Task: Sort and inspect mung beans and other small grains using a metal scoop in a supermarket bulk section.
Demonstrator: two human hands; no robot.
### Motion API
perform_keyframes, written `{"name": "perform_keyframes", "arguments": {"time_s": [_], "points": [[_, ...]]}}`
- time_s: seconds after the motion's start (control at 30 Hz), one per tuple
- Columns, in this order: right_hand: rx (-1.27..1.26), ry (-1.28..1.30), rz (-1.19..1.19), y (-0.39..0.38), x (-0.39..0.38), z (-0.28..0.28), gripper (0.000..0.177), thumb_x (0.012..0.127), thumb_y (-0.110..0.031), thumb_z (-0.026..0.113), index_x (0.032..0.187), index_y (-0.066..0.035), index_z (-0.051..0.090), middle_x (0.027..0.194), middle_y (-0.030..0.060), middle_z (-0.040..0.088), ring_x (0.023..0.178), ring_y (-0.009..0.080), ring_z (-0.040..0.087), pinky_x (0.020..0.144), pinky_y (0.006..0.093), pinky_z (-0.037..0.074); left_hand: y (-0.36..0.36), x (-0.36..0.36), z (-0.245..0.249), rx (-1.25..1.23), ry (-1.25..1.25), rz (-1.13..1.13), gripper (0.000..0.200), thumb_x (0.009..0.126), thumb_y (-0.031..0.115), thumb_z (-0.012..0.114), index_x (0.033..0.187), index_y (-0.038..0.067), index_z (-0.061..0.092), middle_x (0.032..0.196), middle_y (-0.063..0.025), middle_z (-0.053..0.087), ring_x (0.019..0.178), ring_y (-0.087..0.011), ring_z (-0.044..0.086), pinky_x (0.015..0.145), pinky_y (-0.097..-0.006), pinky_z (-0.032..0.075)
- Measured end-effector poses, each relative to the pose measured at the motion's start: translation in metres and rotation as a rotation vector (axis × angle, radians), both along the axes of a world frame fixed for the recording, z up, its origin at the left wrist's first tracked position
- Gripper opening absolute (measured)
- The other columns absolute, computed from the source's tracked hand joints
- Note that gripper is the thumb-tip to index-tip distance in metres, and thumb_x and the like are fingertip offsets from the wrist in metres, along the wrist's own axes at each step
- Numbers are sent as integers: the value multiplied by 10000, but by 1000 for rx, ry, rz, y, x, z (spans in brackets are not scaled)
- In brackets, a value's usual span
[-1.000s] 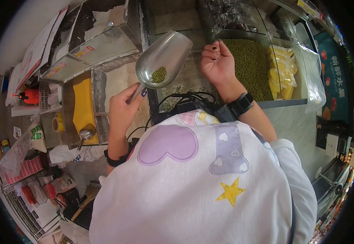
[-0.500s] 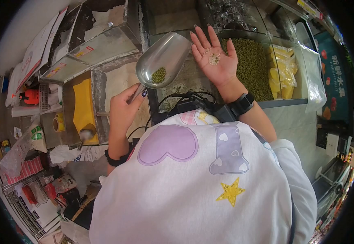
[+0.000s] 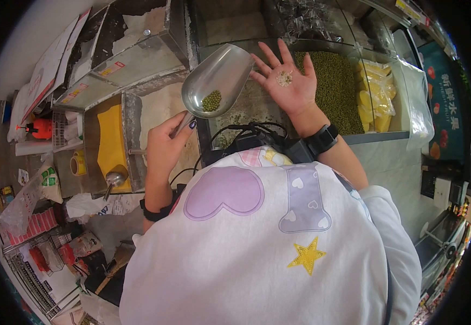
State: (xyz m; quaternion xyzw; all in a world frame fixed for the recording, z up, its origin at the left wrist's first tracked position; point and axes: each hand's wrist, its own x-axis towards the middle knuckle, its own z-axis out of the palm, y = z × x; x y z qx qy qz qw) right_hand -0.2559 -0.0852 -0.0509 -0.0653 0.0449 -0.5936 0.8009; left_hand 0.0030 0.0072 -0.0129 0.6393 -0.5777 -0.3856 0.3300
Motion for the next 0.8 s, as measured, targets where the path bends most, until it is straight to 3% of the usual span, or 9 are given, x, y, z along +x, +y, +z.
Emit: {"name": "perform_keyframes", "arguments": {"time_s": [0.07, 0.13, 0.17, 0.23, 0.37, 0.43, 0.57, 0.67, 0.8], "points": [[-18, -31, 18, -7, -4, -22, 551, 900, -456, 336, 1329, -110, 361, 1371, 180, 329, 1275, 356, 281, 1019, 516, 254, 0, -1, 2, 8, 7, -4, 304, 797, 72, 622, 1082, -31, 594, 867, -70, 654, 773, -79, 571, 701, -214, 447], [699, 86, -66, -20, -5, -47, 450, 923, -333, 359, 1213, 0, 452, 1138, 182, 485, 1074, 297, 470, 914, 404, 409, 0, -1, 1, 4, 9, -7, 303, 797, 71, 621, 1081, -30, 595, 864, -70, 653, 772, -79, 570, 701, -215, 447], [699, 86, -66, -18, -6, -50, 450, 923, -333, 359, 1213, 0, 452, 1138, 182, 485, 1074, 297, 470, 914, 404, 409, 0, 0, 1, -1, 11, -10, 301, 798, 71, 620, 1081, -29, 595, 861, -69, 653, 771, -78, 569, 701, -216, 446], [655, 198, -58, -8, -1, -32, 362, 926, -227, 368, 1068, 76, 505, 922, 129, 512, 811, 209, 521, 718, 294, 469, 0, 0, -1, -3, 18, -10, 300, 797, 68, 619, 1080, -28, 596, 858, -69, 652, 769, -78, 568, 700, -216, 446], [556, 145, -77, -7, -2, -21, 347, 919, -252, 390, 992, 32, 575, 862, 116, 531, 756, 205, 524, 698, 300, 465, 0, 1, -1, 6, -24, -11, 303, 792, 64, 622, 1079, -27, 595, 848, -70, 652, 765, -77, 565, 695, -218, 446], [-68, -404, 328, -14, -12, -41, 327, 906, -266, 426, 891, -15, 635, 768, 83, 531, 720, 211, 538, 683, 297, 475, -1, -1, 0, -3, -16, -13, 305, 790, 66, 623, 1078, -28, 594, 845, -70, 652, 761, -75, 565, 690, -217, 447], [-240, -492, 443, -16, -9, -30, 322, 892, -292, 451, 851, -55, 666, 838, 98, 601, 761, 237, 582, 722, 327, 494, 0, 0, -2, 14, -27, 4, 309, 788, 74, 628, 1079, -27, 595, 840, -70, 653, 752, -71, 564, 678, -214, 448], [-49, -354, 217, -8, -7, -20, 343, 893, -317, 436, 953, -60, 654, 1049, 127, 611, 935, 271, 588, 817, 378, 482, 0, -1, 0, 0, -11, 1, 310, 788, 71, 626, 1081, -26, 597, 840, -71, 654, 752, -70, 565, 679, -211, 448], [-68, -332, 141, -5, -2, -7, 434, 888, -386, 397, 1152, -83, 562, 1302, 144, 456, 1212, 305, 407, 979, 452, 355, 0, -1, 1, 10, -11, 1, 311, 787, 65, 622, 1083, -25, 597, 845, -73, 655, 759, -72, 569, 685, -213, 450]]}}
